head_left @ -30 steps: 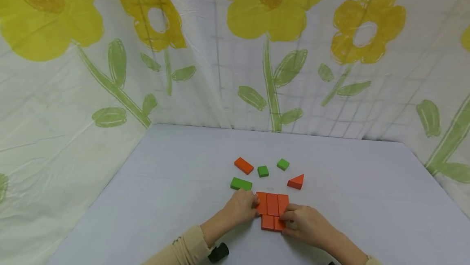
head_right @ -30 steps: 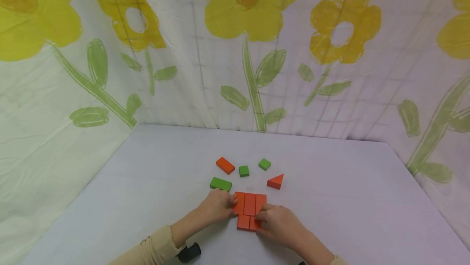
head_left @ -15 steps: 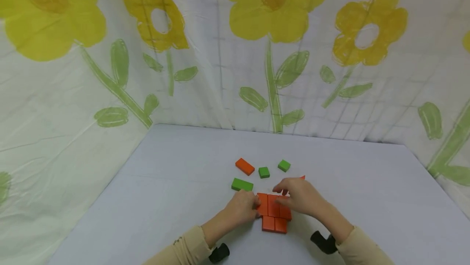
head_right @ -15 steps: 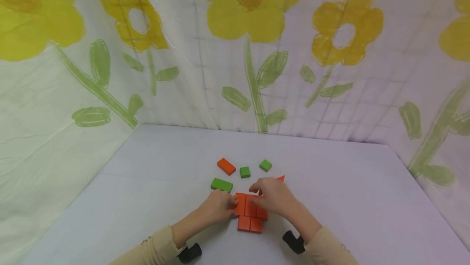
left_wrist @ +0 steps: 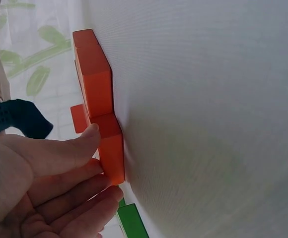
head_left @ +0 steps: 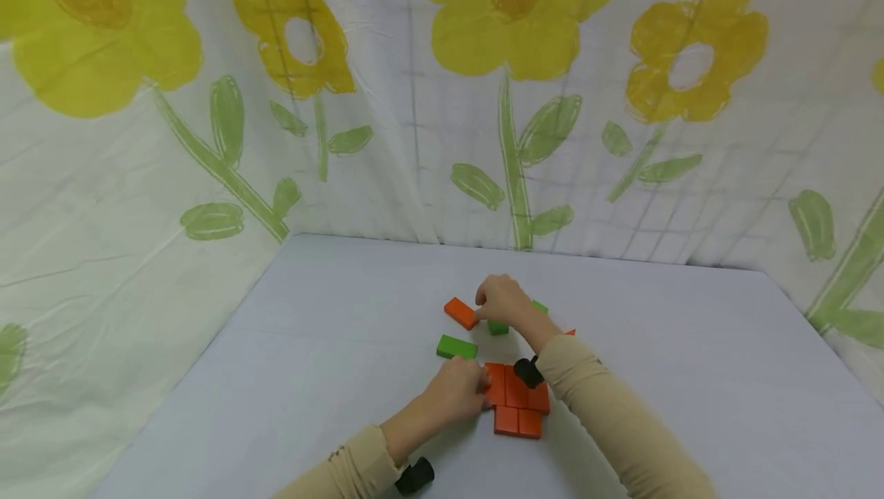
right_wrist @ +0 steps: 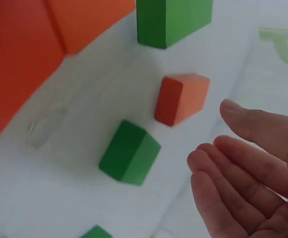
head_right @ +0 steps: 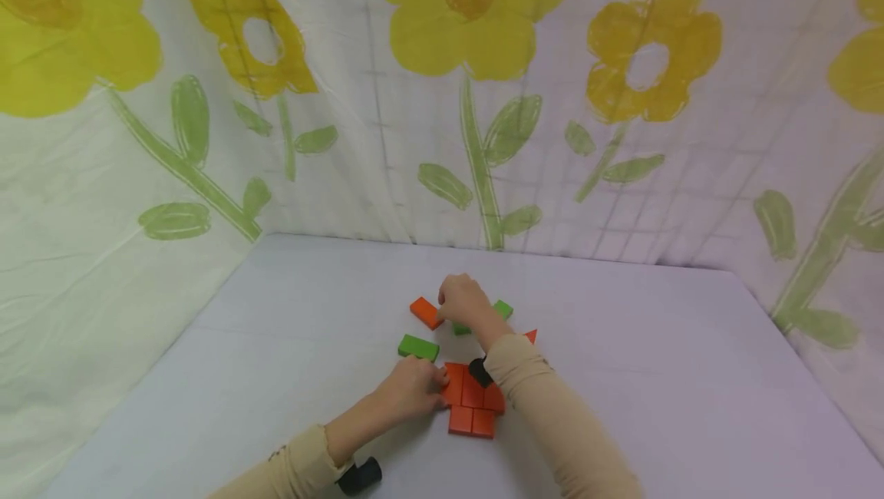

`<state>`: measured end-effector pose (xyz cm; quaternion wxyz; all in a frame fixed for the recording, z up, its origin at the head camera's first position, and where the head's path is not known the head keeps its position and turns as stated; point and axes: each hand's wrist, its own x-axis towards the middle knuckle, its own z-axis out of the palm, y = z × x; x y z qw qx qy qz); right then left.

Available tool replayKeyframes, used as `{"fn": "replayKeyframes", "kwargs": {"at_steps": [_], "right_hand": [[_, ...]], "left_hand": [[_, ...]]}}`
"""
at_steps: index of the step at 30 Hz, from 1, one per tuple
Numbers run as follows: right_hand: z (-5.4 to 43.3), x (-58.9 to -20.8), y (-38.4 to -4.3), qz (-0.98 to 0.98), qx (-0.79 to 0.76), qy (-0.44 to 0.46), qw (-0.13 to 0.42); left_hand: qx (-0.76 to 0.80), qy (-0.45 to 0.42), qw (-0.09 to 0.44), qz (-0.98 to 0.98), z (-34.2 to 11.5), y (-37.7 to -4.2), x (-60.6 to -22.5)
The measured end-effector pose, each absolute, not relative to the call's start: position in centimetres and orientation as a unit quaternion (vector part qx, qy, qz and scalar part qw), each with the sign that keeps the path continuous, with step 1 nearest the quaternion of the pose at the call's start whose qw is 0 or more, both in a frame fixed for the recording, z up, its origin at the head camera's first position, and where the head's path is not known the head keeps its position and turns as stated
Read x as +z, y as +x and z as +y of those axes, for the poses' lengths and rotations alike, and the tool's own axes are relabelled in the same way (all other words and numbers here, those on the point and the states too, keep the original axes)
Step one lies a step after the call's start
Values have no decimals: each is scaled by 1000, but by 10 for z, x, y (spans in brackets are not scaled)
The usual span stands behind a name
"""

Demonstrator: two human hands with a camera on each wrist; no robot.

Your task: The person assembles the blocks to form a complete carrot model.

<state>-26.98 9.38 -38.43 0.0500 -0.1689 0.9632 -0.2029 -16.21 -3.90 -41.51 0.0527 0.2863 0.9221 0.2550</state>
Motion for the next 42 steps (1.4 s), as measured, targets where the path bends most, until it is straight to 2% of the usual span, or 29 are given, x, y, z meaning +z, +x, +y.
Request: {"fn": "replayKeyframes", "kwargs": {"at_steps": [13, 22, 32, 42], "right_hand": [[72, -396, -276, 968, -218, -97, 71], [66, -407, -276, 976, -164, -138, 44], [89, -389, -278, 972, -203, -114, 32], [121, -372, -254, 967, -224, -122, 31]], "left_hand": [[265, 298, 42, 916, -41, -164, -415], [248, 291, 36, 923, -41, -164, -415], [251, 298, 56, 920, -41, -165, -414], [249, 292, 68, 921, -40, -165, -415]]}}
